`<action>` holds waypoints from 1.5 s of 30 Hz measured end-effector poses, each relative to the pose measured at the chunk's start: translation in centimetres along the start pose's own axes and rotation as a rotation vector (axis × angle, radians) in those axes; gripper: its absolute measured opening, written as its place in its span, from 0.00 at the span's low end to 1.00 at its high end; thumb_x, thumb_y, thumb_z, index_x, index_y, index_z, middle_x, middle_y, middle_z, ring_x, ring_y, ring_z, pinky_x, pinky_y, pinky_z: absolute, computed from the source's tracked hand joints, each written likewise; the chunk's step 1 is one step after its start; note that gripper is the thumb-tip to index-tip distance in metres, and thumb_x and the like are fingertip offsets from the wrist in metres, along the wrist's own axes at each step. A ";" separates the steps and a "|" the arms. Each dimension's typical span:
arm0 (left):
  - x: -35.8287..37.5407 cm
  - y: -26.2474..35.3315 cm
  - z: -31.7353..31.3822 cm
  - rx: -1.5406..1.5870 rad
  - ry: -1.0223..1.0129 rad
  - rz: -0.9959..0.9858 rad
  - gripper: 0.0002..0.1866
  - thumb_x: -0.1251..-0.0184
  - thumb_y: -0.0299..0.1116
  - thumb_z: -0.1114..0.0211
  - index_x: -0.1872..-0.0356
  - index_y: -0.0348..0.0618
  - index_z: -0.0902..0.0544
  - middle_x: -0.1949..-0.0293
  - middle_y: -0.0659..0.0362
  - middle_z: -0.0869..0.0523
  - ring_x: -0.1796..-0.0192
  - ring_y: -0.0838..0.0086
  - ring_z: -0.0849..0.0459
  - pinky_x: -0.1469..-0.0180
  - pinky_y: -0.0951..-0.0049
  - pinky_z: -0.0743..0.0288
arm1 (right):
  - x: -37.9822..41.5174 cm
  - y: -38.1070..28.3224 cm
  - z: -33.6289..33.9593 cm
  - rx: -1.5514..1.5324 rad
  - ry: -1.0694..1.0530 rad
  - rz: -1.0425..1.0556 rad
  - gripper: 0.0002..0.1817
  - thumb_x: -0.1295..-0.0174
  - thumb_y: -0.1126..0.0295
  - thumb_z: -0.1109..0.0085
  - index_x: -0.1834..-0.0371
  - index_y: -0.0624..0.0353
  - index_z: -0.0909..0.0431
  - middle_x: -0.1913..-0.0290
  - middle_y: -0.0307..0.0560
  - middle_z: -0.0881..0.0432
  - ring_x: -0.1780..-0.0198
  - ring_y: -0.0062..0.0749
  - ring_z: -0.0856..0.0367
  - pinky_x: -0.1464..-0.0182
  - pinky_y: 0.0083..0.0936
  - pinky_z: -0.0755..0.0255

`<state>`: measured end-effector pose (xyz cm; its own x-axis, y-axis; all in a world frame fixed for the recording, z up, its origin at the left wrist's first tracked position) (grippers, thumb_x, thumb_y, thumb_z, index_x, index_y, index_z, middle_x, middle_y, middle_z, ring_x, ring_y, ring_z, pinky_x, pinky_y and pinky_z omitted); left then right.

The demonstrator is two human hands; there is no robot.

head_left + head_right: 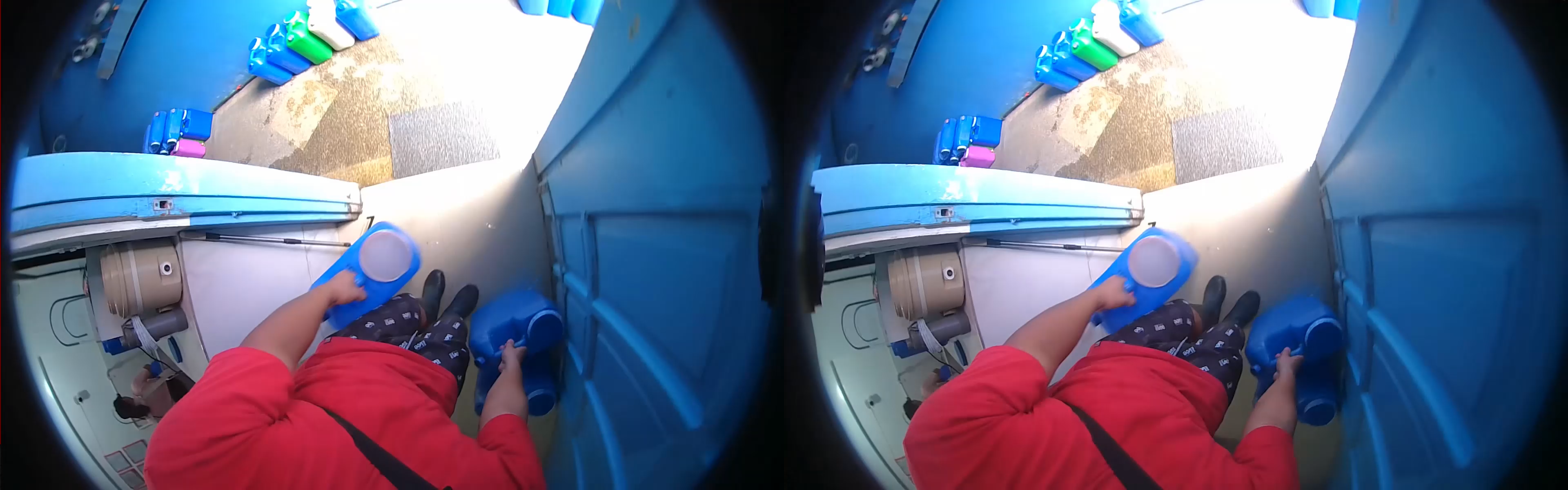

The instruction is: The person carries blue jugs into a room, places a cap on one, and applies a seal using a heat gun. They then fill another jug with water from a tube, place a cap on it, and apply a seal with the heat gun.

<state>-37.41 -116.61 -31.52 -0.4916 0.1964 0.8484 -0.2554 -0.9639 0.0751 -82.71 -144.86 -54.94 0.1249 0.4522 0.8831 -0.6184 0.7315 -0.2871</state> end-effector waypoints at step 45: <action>-38.6 -23.6 31.6 1.282 0.080 0.438 0.22 0.46 0.45 0.25 0.55 0.42 0.17 0.61 0.56 0.14 0.61 0.68 0.16 0.59 0.62 0.21 | 9.2 -90.8 -78.0 1.770 -0.369 0.663 0.15 0.47 0.75 0.41 0.55 0.65 0.16 0.71 0.50 0.15 0.71 0.37 0.14 0.73 0.37 0.24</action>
<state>13.91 -107.08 -49.46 -0.3892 -0.1995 0.8993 0.8600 -0.4285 0.2771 35.09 -167.37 -49.66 -0.4242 0.1110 0.8988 -0.4853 -0.8658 -0.1221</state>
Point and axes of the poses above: each hand's wrist, its own x-axis away from the middle knuckle, its own z-axis out of the back of the hand, y = z × x, the point moved 5 cm from there along -x, towards the middle knuckle
